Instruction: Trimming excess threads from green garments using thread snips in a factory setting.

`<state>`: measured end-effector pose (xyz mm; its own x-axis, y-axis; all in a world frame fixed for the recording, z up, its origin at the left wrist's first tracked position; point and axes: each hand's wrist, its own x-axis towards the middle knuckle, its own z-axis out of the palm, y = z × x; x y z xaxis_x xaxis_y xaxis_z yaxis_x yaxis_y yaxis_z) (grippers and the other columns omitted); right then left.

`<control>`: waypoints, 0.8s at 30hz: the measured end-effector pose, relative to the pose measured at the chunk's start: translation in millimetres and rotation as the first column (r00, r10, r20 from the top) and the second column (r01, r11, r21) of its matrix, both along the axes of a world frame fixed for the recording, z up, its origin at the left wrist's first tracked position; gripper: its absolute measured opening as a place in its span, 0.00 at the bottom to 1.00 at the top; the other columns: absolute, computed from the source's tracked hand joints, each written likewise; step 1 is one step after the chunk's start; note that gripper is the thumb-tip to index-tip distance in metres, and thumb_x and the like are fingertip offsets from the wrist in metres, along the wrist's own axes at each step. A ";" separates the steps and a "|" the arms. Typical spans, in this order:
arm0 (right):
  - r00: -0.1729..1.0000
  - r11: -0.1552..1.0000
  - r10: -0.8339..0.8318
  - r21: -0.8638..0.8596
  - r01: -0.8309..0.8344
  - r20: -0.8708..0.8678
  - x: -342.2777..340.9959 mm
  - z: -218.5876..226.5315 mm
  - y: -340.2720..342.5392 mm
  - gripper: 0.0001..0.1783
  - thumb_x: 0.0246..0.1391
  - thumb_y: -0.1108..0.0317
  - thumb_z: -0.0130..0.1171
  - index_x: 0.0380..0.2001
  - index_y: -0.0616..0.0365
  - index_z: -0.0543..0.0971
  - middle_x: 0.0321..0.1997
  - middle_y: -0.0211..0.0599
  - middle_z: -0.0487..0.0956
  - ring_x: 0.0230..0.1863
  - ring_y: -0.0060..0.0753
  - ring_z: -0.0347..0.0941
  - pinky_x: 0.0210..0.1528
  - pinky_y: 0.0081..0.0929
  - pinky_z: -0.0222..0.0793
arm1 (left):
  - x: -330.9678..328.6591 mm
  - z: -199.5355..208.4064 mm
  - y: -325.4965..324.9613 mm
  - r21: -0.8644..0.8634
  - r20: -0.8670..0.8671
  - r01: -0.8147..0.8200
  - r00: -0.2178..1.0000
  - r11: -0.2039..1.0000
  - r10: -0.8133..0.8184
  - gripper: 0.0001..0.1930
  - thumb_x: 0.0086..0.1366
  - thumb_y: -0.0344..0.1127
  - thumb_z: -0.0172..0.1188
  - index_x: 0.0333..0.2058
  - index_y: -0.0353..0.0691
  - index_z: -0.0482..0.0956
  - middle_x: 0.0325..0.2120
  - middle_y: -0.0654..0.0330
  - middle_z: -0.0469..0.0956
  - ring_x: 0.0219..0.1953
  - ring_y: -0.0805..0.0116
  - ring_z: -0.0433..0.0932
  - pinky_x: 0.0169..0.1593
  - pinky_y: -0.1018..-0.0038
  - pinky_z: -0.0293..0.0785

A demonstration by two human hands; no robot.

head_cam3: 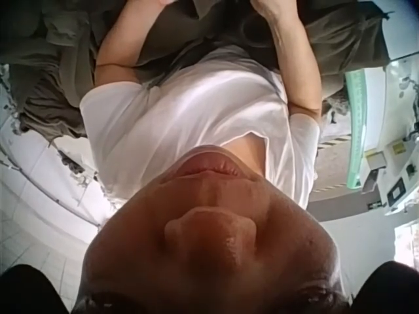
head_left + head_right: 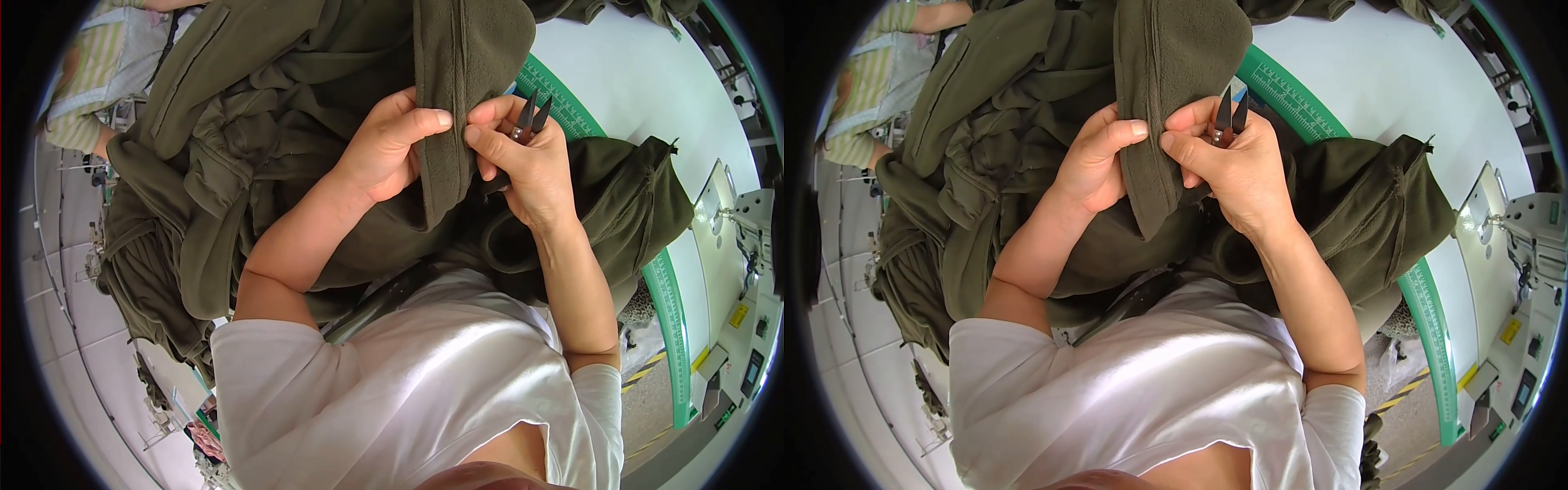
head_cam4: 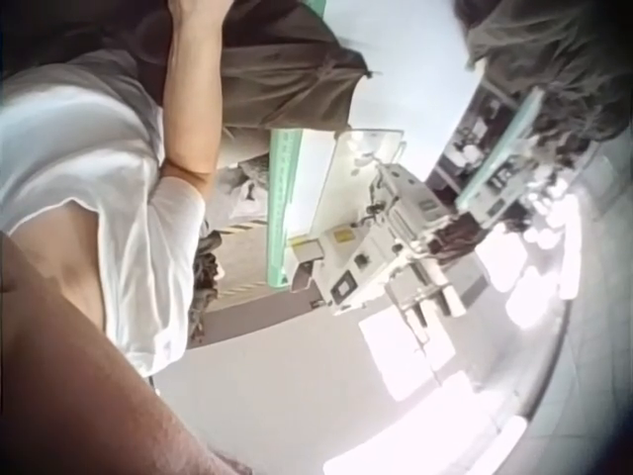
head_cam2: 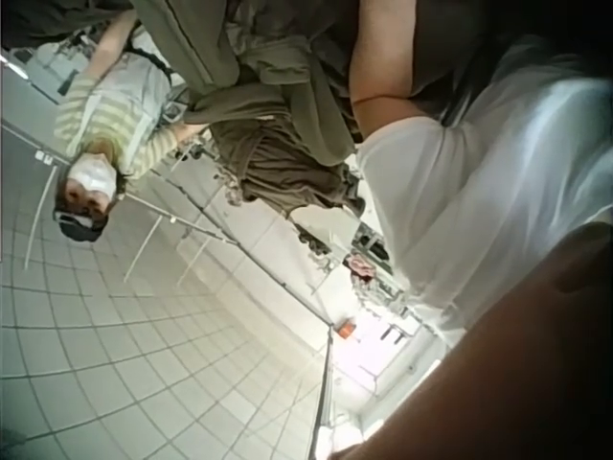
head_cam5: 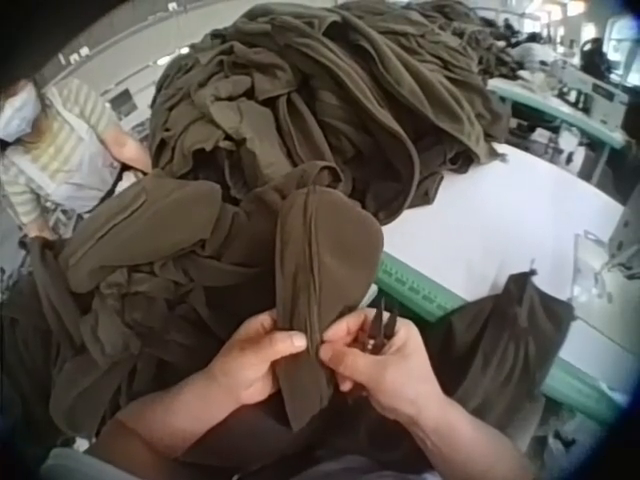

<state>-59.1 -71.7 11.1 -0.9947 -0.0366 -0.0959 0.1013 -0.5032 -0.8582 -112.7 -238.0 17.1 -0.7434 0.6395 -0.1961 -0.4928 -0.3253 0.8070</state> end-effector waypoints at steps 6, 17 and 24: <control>0.999 0.997 -0.039 0.067 0.040 -0.020 -1.1 -0.9 -2.2 0.05 0.49 0.80 0.61 0.30 0.61 0.75 0.23 0.27 0.74 0.16 0.15 0.65 0.19 0.11 0.59 | 2.4 0.9 3.5 -0.006 -0.051 -0.036 0.998 0.999 0.036 0.14 0.62 0.30 0.54 0.46 0.33 0.70 0.40 0.56 0.76 0.40 0.70 0.77 0.47 0.71 0.74; 0.986 0.950 -0.140 0.269 0.160 -0.094 -0.8 -2.1 -7.8 0.07 0.47 0.77 0.62 0.28 0.60 0.73 0.22 0.24 0.72 0.17 0.12 0.64 0.18 0.11 0.59 | 11.2 -9.4 8.9 -0.076 -0.462 -0.268 0.863 0.960 0.204 0.07 0.65 0.24 0.51 0.41 0.37 0.68 0.37 0.62 0.73 0.37 0.82 0.70 0.41 0.83 0.67; 0.973 0.890 -0.163 0.401 0.217 -0.165 1.6 -8.4 -8.2 0.07 0.46 0.78 0.62 0.29 0.60 0.73 0.22 0.23 0.71 0.20 0.11 0.63 0.20 0.10 0.60 | 9.9 -5.5 7.2 -0.157 -0.377 -0.221 0.914 0.963 0.148 0.07 0.62 0.25 0.55 0.39 0.36 0.70 0.32 0.68 0.70 0.31 0.85 0.66 0.35 0.88 0.64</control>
<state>-57.5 -79.9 2.7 -0.9834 0.1699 0.0631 -0.0807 -0.0989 -0.9918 -102.8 -230.8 11.6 -0.8875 0.4609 0.0007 -0.1048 -0.2035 0.9735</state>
